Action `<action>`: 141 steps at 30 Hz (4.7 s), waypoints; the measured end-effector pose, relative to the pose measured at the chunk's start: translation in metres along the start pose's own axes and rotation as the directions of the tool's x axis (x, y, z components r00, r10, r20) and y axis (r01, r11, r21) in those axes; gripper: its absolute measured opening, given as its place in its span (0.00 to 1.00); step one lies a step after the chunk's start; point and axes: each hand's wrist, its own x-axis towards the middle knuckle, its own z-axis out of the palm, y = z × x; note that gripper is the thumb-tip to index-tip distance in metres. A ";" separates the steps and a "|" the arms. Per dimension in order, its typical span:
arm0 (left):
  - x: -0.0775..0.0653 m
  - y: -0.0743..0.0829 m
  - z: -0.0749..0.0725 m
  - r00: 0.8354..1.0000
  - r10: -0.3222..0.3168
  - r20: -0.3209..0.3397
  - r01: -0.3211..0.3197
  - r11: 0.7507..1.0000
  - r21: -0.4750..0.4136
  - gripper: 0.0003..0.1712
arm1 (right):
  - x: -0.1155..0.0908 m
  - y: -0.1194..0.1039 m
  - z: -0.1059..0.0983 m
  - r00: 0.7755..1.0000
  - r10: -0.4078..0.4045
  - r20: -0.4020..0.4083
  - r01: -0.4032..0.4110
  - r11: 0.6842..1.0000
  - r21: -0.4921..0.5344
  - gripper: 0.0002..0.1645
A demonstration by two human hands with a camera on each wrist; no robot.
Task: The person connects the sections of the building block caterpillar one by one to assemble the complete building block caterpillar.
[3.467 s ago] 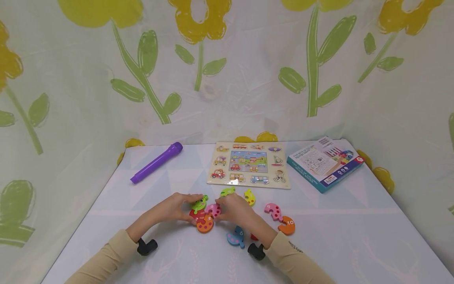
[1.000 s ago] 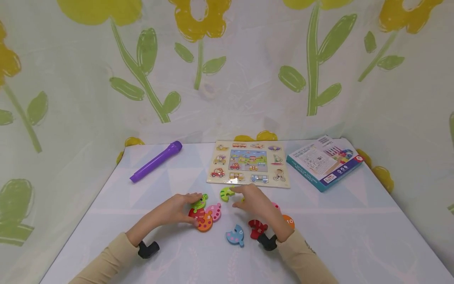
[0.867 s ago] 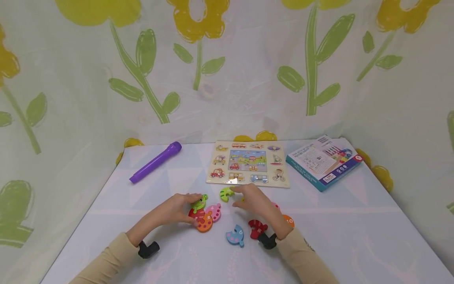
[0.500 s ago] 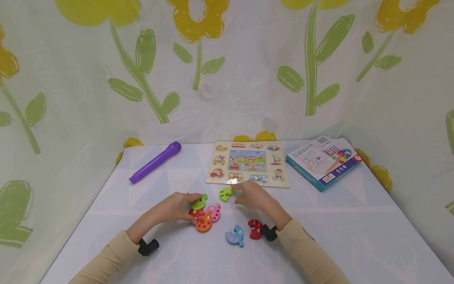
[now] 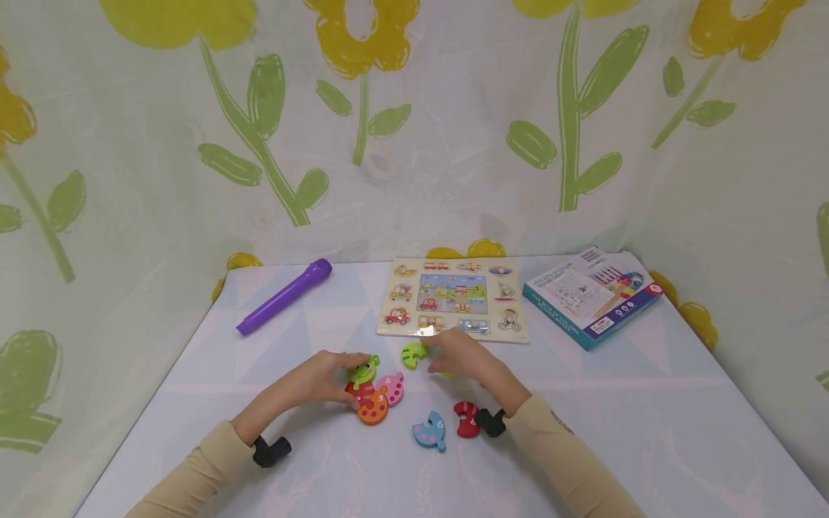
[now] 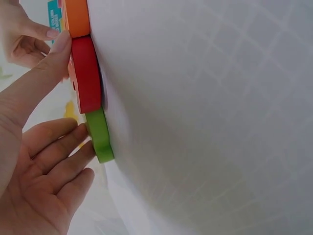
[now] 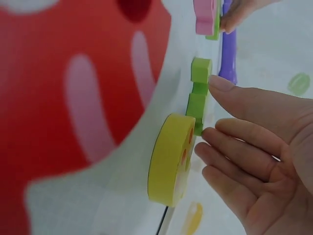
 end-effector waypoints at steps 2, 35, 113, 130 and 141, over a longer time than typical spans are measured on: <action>0.000 0.000 0.000 1.000 0.001 -0.002 -0.001 1.000 0.004 0.45 | -0.002 0.000 0.000 1.000 -0.025 -0.009 0.025 1.000 -0.013 0.33; 0.001 -0.001 0.001 1.000 0.018 0.003 -0.018 0.999 0.031 0.46 | -0.024 -0.006 0.002 0.998 -0.008 0.067 0.006 0.999 0.042 0.25; 0.000 -0.002 0.002 0.999 0.031 0.006 -0.031 0.999 0.031 0.44 | 0.015 -0.009 0.002 0.983 -0.131 0.126 0.135 0.991 -0.019 0.26; -0.001 -0.003 0.002 1.000 0.024 -0.004 -0.024 0.999 0.031 0.44 | 0.007 -0.022 0.008 0.988 -0.132 0.084 0.131 0.991 0.019 0.26; -0.002 -0.002 0.003 0.999 0.032 -0.004 -0.031 0.999 0.023 0.44 | 0.007 -0.028 0.011 0.989 -0.112 0.098 0.116 0.992 -0.041 0.26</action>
